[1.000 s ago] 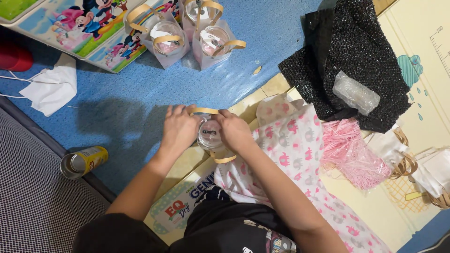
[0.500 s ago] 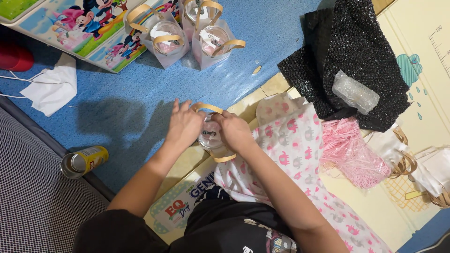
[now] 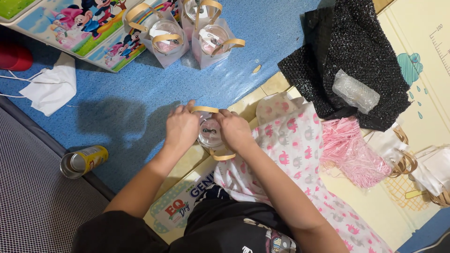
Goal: The person assembles candle jars by placing a wick into a glass jar, wrapping a paper label around the jar, and securing it with tape. They also cut open a plastic-wrapped box to retrieve a jar and wick.
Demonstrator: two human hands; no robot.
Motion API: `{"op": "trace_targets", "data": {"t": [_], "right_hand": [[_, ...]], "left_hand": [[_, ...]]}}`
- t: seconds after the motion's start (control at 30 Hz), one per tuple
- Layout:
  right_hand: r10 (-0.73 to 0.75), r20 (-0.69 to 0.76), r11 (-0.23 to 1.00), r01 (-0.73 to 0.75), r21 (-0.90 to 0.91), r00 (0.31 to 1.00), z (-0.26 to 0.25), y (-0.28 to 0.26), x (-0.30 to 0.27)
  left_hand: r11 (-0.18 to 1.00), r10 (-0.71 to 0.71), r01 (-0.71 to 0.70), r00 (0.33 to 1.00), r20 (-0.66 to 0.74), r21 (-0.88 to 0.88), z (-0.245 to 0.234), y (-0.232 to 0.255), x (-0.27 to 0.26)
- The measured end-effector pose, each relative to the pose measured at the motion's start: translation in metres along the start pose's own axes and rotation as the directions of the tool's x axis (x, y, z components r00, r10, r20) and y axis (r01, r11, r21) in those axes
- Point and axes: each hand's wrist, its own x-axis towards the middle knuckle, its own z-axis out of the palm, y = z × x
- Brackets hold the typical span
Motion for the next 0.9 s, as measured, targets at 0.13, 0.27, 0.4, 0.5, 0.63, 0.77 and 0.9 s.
{"op": "trace_targets", "data": {"t": [0.13, 0.27, 0.4, 0.5, 0.63, 0.77, 0.9], "right_hand": [[0.061, 0.070, 0.998, -0.059, -0.020, 0.996, -0.004, -0.001, 0.000], [0.013, 0.000, 0.999, -0.013, 0.038, 1.000, 0.001, 0.003, -0.002], [0.002, 0.026, 1.000, -0.003, 0.028, 1.000, 0.000, 0.002, -0.002], [0.005, 0.016, 0.999, -0.006, 0.042, 1.000, -0.003, -0.001, -0.005], [0.013, 0.019, 0.999, -0.014, 0.048, 1.000, -0.008, -0.003, -0.005], [0.022, 0.025, 0.999, -0.023, 0.031, 0.999, -0.004, -0.003, -0.005], [-0.047, -0.063, 0.999, 0.047, -0.002, 0.997, 0.012, 0.008, -0.005]], "left_hand": [[0.998, 0.025, -0.023, 0.999, 0.030, -0.063, -0.013, 0.000, -0.003], [0.985, 0.076, -0.078, 0.997, -0.012, -0.153, -0.016, -0.003, -0.006], [0.997, 0.072, -0.072, 0.994, 0.086, -0.010, -0.006, 0.002, 0.002], [0.998, 0.046, -0.051, 0.990, 0.133, 0.035, 0.001, 0.004, 0.010], [0.999, 0.013, -0.022, 0.973, 0.229, 0.039, 0.001, 0.002, 0.009], [0.997, 0.075, -0.075, 0.990, 0.116, -0.002, 0.000, 0.000, 0.002], [0.996, 0.060, -0.054, 0.995, 0.079, -0.075, 0.007, -0.004, -0.002]]}}
